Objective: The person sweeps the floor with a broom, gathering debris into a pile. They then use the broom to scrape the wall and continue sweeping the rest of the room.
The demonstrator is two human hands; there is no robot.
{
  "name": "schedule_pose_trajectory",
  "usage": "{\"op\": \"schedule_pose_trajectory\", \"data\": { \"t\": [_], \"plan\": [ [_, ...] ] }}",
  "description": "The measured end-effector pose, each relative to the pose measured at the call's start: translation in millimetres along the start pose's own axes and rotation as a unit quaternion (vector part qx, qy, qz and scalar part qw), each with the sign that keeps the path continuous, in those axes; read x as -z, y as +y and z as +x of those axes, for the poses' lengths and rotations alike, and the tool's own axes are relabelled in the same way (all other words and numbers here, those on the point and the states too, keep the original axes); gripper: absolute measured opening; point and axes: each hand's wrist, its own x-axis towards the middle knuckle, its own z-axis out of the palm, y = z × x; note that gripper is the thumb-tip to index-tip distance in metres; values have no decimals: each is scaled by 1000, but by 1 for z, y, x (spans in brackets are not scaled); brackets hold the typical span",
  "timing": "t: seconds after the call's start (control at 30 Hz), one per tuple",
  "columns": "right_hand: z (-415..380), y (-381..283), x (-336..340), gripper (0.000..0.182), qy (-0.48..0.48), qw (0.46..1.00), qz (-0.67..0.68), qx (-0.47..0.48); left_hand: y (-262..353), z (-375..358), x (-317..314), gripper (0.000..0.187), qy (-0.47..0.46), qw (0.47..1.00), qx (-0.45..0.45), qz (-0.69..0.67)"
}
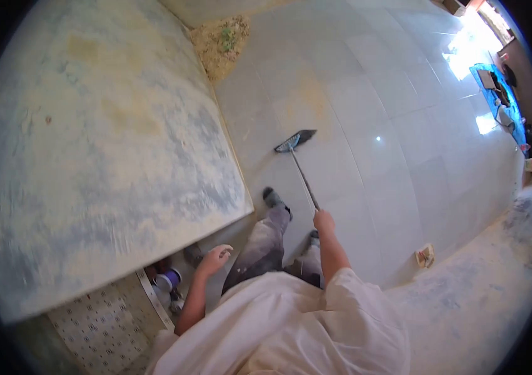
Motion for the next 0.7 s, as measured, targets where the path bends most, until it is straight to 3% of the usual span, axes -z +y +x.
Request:
{"op": "schedule_pose_trajectory", "data": {
  "t": [0.17, 0.27, 0.33, 0.37, 0.47, 0.53, 0.57, 0.63, 0.7],
  "plan": [
    [151, -186, 48, 37, 41, 999, 4, -3, 41, 101, 72, 28, -13, 991, -57, 124],
    [171, -215, 74, 41, 9, 999, 34, -7, 57, 136, 103, 29, -45, 989, -34, 140],
    [143, -195, 110, 44, 53, 998, 44, 3, 53, 166, 109, 28, -39, 996, -56, 61],
    [130, -166, 113, 45, 44, 998, 37, -9, 59, 173, 114, 28, -59, 998, -21, 30],
    [60, -46, 102, 50, 41, 997, 49, -45, 45, 197, 123, 29, -122, 990, -3, 76],
    [4, 50, 84, 45, -11, 996, 78, -46, 9, 214, 125, 30, -168, 981, 4, 93],
    [-34, 91, 77, 41, 32, 995, 88, -42, -4, 227, 128, 30, -199, 974, 17, 111],
    [-123, 112, 118, 37, 76, 982, 74, -155, -11, 251, 138, 30, -232, 963, 55, 123],
    [-186, 128, 153, 35, 54, 963, 26, -264, -4, 258, 137, 30, -266, 950, 96, 131]
  ]
}}
